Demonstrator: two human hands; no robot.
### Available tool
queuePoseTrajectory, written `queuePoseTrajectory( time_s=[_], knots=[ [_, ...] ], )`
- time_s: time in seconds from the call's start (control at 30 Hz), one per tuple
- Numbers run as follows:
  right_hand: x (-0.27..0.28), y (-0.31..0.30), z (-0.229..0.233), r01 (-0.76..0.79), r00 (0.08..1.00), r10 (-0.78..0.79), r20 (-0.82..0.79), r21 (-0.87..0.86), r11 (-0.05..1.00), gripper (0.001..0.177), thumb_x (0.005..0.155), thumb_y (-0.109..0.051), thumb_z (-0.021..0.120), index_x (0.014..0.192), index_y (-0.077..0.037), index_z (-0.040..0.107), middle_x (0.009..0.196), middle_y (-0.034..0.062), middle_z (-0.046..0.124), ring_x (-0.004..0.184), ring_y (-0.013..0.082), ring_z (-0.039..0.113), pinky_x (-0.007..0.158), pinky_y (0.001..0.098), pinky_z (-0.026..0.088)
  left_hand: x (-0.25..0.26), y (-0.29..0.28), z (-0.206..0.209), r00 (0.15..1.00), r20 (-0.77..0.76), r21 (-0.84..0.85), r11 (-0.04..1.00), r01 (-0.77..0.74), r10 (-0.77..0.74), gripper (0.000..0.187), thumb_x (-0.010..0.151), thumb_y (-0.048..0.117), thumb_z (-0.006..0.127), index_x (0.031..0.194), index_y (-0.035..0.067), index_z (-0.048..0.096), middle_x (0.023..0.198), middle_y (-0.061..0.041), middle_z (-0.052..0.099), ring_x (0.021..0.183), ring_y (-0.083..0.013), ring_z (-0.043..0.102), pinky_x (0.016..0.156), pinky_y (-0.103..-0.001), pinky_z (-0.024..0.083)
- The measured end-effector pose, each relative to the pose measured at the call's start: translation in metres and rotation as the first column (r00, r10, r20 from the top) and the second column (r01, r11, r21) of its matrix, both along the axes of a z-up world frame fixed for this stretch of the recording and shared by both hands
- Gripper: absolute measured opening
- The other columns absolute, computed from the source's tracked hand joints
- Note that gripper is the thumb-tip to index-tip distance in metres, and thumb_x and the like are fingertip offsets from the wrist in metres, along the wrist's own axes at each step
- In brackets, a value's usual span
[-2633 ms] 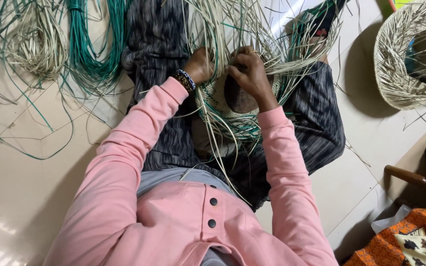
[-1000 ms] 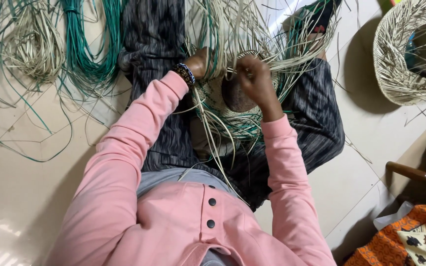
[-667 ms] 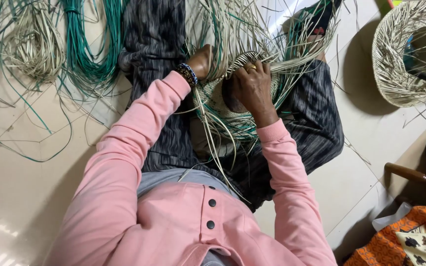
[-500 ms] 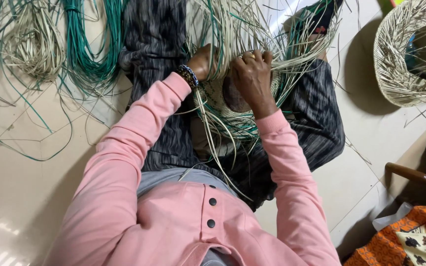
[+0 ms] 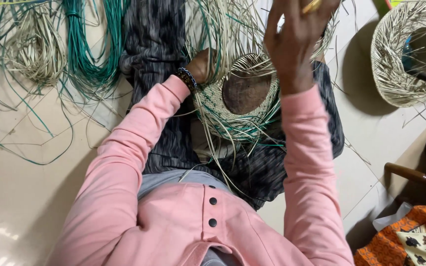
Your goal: The person is weaving a hat brim from natural straw fibers while sitting on the floor.
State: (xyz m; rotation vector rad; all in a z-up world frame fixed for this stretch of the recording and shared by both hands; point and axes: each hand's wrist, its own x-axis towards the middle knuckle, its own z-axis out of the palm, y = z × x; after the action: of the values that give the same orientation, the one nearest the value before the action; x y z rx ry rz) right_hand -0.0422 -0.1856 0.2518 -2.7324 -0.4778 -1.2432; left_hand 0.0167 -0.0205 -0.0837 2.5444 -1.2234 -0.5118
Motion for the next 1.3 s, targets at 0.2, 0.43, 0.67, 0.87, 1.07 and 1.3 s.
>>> queuePoseTrajectory(
  time_s=[0.2, 0.43, 0.67, 0.87, 1.07, 1.3],
  knots=[
    [-0.074, 0.007, -0.116, -0.145, 0.919, 0.130, -0.371, -0.013, 0.989, 0.021, 0.066, -0.008, 0.073, 0.082, -0.015, 0.062, 0.075, 0.0040, 0.059, 0.074, 0.0231, 0.054, 0.079, 0.0390, 0.042, -0.004, 0.001, 0.006, 0.846, 0.399, 0.446, 0.881, 0.158, -0.353, 0.039, 0.103, 0.008, 0.040, 0.074, 0.025, 0.020, 0.063, -0.001, 0.029, 0.062, -0.0184, 0.024, 0.062, -0.032, 0.032],
    [-0.074, -0.007, -0.161, -0.229, 0.939, 0.212, -0.272, -0.033, 0.973, 0.014, 0.101, -0.017, 0.056, 0.104, -0.011, 0.068, 0.077, 0.0098, 0.060, 0.070, 0.0298, 0.062, 0.074, 0.0398, 0.043, -0.023, 0.024, 0.083, 0.965, 0.256, 0.263, 0.965, -0.017, -0.053, 0.022, 0.105, 0.013, 0.038, 0.085, 0.021, 0.035, 0.076, -0.004, 0.044, 0.076, -0.0220, 0.040, 0.069, -0.032, 0.041],
    [-0.080, -0.024, -0.146, -0.194, 0.950, 0.172, -0.260, -0.059, 0.979, 0.009, 0.100, -0.012, 0.057, 0.099, -0.016, 0.065, 0.080, 0.0066, 0.057, 0.070, 0.0261, 0.057, 0.076, 0.0371, 0.043, -0.039, 0.029, 0.168, 0.985, 0.074, 0.134, 0.977, -0.167, 0.158, 0.017, 0.107, 0.016, 0.036, 0.094, 0.017, 0.046, 0.086, -0.007, 0.056, 0.088, -0.0248, 0.053, 0.076, -0.033, 0.049],
    [-0.094, -0.025, -0.142, -0.178, 0.915, 0.243, -0.322, 0.218, 0.959, 0.012, 0.086, -0.005, 0.071, 0.095, -0.013, 0.071, 0.092, 0.0083, 0.065, 0.084, 0.0303, 0.063, 0.078, 0.0406, 0.046, -0.062, 0.050, 0.245, 0.919, -0.140, 0.063, 0.930, -0.363, 0.369, 0.026, 0.109, 0.020, 0.034, 0.103, 0.013, 0.058, 0.096, -0.009, 0.069, 0.100, -0.0274, 0.066, 0.082, -0.033, 0.056],
    [-0.096, -0.010, -0.136, -0.080, 0.911, 0.259, -0.322, 0.477, 0.875, 0.021, 0.105, -0.029, 0.058, 0.101, -0.016, 0.074, 0.097, 0.0101, 0.062, 0.097, 0.0367, 0.062, 0.087, 0.0432, 0.047, -0.030, 0.055, 0.001, 0.800, -0.210, 0.013, 0.820, -0.573, 0.562, 0.031, 0.101, 0.039, 0.045, 0.099, 0.018, 0.067, 0.085, -0.007, 0.074, 0.091, -0.0313, 0.076, 0.067, -0.048, 0.062],
    [-0.083, 0.068, -0.132, -0.035, 0.808, 0.267, -0.526, 0.409, 0.912, 0.051, 0.107, -0.060, 0.031, 0.107, -0.021, 0.064, 0.111, 0.0077, 0.060, 0.117, 0.0321, 0.051, 0.100, 0.0502, 0.030, -0.038, 0.044, 0.057, 0.751, -0.296, -0.119, 0.758, -0.641, 0.589, 0.021, 0.091, 0.024, 0.058, 0.087, 0.008, 0.072, 0.075, -0.013, 0.071, 0.082, -0.0351, 0.074, 0.060, -0.045, 0.061]
  ],
)
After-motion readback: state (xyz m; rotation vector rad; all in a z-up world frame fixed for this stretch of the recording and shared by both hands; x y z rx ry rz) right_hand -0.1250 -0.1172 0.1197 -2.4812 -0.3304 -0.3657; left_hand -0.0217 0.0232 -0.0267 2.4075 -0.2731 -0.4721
